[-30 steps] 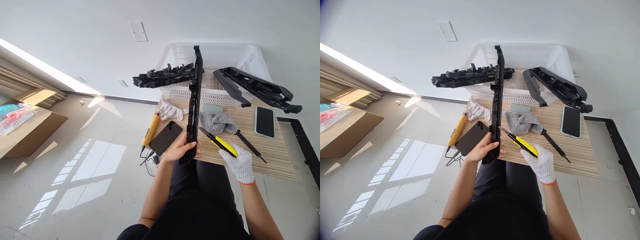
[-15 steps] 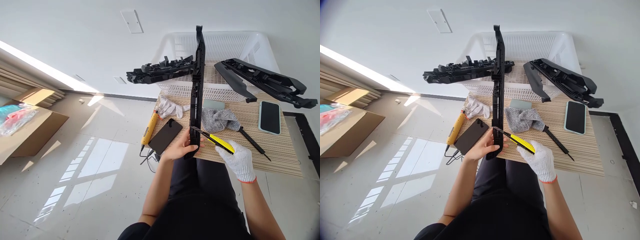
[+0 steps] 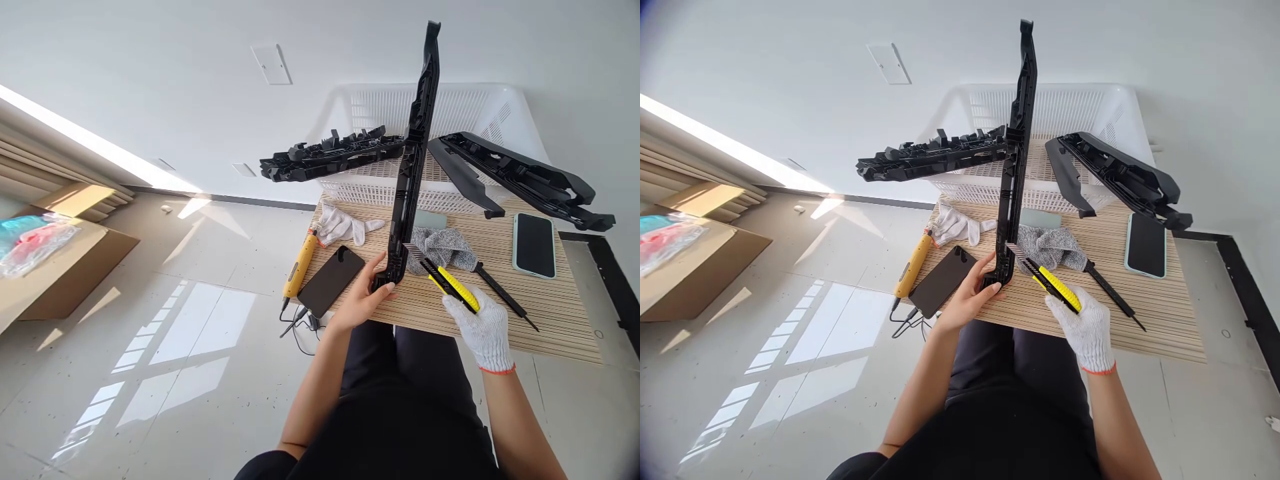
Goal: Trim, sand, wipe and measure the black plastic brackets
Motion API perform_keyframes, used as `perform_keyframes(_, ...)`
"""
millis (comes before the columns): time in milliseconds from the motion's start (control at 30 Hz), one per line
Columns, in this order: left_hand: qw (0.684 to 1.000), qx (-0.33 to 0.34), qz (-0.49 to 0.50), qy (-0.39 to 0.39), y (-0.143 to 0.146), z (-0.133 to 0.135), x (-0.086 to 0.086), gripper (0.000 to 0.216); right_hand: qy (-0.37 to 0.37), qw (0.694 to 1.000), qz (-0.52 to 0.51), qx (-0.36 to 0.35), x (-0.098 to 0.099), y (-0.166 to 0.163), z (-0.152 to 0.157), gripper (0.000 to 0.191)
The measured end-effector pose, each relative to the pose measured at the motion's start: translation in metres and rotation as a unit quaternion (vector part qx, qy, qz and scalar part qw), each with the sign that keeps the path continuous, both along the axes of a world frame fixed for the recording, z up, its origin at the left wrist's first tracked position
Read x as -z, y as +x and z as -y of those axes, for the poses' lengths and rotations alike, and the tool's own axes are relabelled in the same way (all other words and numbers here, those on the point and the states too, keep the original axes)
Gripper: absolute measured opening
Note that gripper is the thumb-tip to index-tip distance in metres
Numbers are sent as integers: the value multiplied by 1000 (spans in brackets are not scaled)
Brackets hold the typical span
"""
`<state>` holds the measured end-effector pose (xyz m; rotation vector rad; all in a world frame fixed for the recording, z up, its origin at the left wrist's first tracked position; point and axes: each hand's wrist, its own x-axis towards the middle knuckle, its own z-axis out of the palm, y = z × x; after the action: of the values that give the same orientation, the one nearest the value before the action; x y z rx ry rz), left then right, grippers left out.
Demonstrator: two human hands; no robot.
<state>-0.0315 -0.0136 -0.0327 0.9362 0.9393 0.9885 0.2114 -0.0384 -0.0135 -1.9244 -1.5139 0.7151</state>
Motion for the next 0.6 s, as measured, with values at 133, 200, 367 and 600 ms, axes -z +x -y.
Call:
perform_keyframes(133,999,-47,24,-9,4,-4,-2,70,2,999,-5,-35,1,3,1,41)
perform_keyframes(200,997,-60,35,-20,6,-6,-2,64,1,998,-6,-57,3,4,2,41)
perform_keyframes(367,992,-71,102,-34,4,-9,1,53,-9,996,-3,-88,6,6,3,40)
perform_keyframes(600,978,-24,205,-40,-2,-9,4,43,-30,995,23,-91,7,4,-2,44)
